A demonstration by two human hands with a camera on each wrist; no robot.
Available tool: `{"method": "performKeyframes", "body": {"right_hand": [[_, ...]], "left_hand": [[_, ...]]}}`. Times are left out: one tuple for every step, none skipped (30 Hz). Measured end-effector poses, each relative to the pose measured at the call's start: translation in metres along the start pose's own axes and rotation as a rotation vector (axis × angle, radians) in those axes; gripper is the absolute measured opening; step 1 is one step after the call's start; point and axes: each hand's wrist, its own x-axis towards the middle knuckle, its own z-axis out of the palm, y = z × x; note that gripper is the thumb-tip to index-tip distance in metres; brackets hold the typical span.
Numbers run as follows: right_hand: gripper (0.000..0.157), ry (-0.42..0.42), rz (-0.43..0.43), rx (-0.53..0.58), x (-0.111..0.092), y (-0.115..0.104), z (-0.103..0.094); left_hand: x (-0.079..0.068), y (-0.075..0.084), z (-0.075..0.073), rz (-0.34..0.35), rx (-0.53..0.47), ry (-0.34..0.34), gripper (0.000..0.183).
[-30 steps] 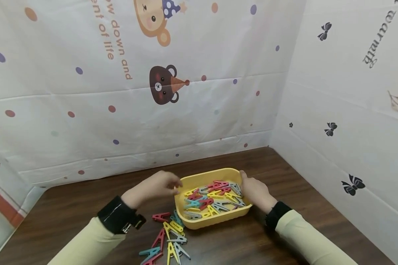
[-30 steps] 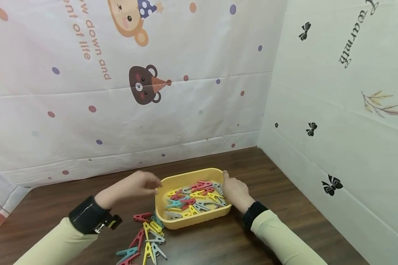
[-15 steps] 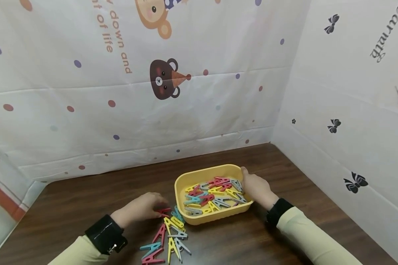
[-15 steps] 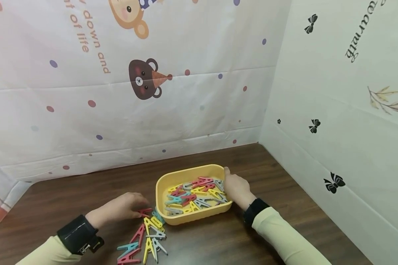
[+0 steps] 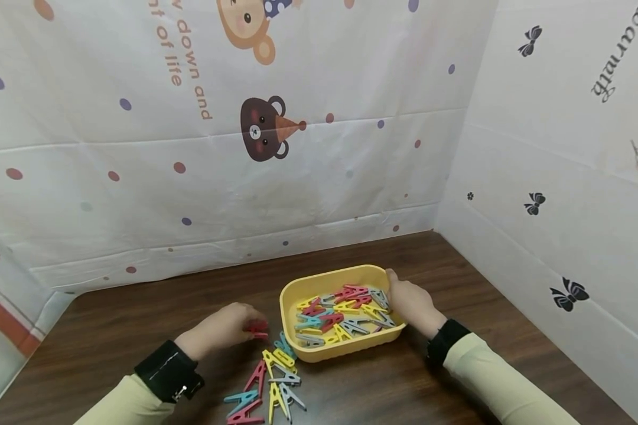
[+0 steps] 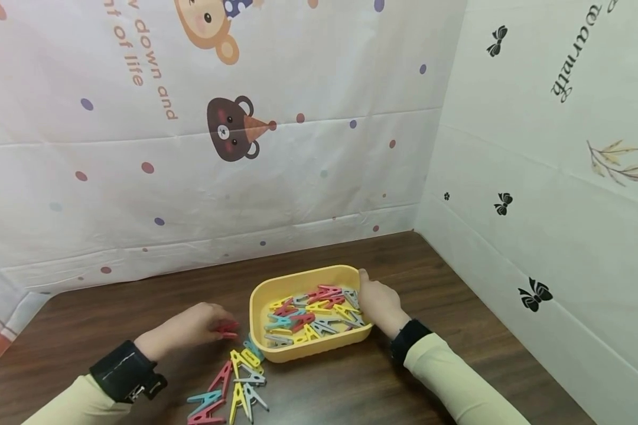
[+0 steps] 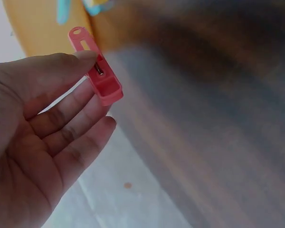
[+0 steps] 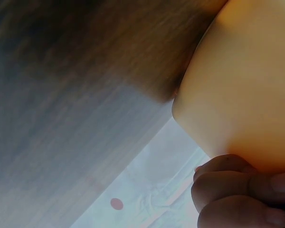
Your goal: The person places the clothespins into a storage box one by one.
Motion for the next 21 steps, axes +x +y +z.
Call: {"method": "performKeyframes", "body": {"right_hand": [[0.055,-0.002,0.001,0.004,0.000,0.000,0.000],[0.055,-0.003,0.003,0.009,0.000,0.000,0.000],[0.055,-0.004,0.003,0.014,-0.001,0.001,0.000],[0.055,-0.004,0.003,0.018,-0.001,0.001,0.000],[0.055,-0.005,0.003,0.022,-0.001,0.001,0.001],[0.055,-0.004,0.002,0.026,-0.001,0.001,0.001],[0.054,-0.001,0.001,0.028,-0.002,0.001,0.001],[0.054,-0.001,0.000,0.030,-0.002,0.001,0.001],[0.054,-0.001,0.001,0.031,-0.002,0.001,0.001],[0.054,-0.001,0.000,0.030,-0.002,0.002,0.001],[0.054,-0.001,0.001,0.028,-0.002,0.002,0.001],[0.054,-0.001,0.002,0.028,-0.002,0.002,0.001],[0.054,-0.002,0.002,0.025,-0.001,0.002,0.001],[0.054,-0.003,0.004,0.025,-0.001,0.002,0.001],[0.055,-0.004,0.005,0.026,-0.001,0.002,0.001],[0.055,-0.005,0.005,0.027,-0.001,0.002,0.001],[0.054,-0.005,0.006,0.028,0.000,0.002,0.001],[0.054,-0.006,0.007,0.031,0.000,0.002,0.002],[0.054,-0.007,0.009,0.033,0.000,0.001,0.001],[0.054,-0.009,0.012,0.035,0.000,0.001,0.001],[0.054,-0.009,0.013,0.038,0.000,0.001,0.001]], "left_hand": [[0.000,0.000,-0.003,0.000,0.006,0.008,0.022],[0.000,0.000,-0.006,-0.002,0.013,0.016,0.022],[0.001,0.000,-0.010,-0.002,0.020,0.025,0.022],[0.001,0.002,-0.014,-0.017,0.018,0.032,0.022],[0.002,0.003,-0.018,-0.023,0.024,0.040,0.023],[0.003,0.005,-0.023,-0.030,0.025,0.047,0.023],[0.004,0.007,-0.027,-0.036,0.029,0.056,0.024],[0.006,0.010,-0.032,-0.040,0.032,0.067,0.024],[0.008,0.013,-0.037,-0.036,0.037,0.077,0.024],[0.011,0.016,-0.041,-0.033,0.039,0.085,0.024],[0.014,0.020,-0.045,-0.021,0.042,0.094,0.024],[0.018,0.024,-0.049,-0.010,0.041,0.101,0.024],[0.023,0.029,-0.052,0.004,0.043,0.106,0.024],[0.028,0.035,-0.054,0.019,0.049,0.102,0.024],[0.034,0.042,-0.057,0.039,0.055,0.095,0.023],[0.041,0.049,-0.059,0.061,0.062,0.086,0.024],[0.049,0.057,-0.060,0.083,0.073,0.073,0.023],[0.057,0.064,-0.062,0.113,0.095,0.060,0.023],[0.066,0.072,-0.063,0.139,0.116,0.046,0.024],[0.075,0.079,-0.064,0.161,0.135,0.030,0.024],[0.084,0.087,-0.064,0.175,0.146,0.016,0.023]]}}
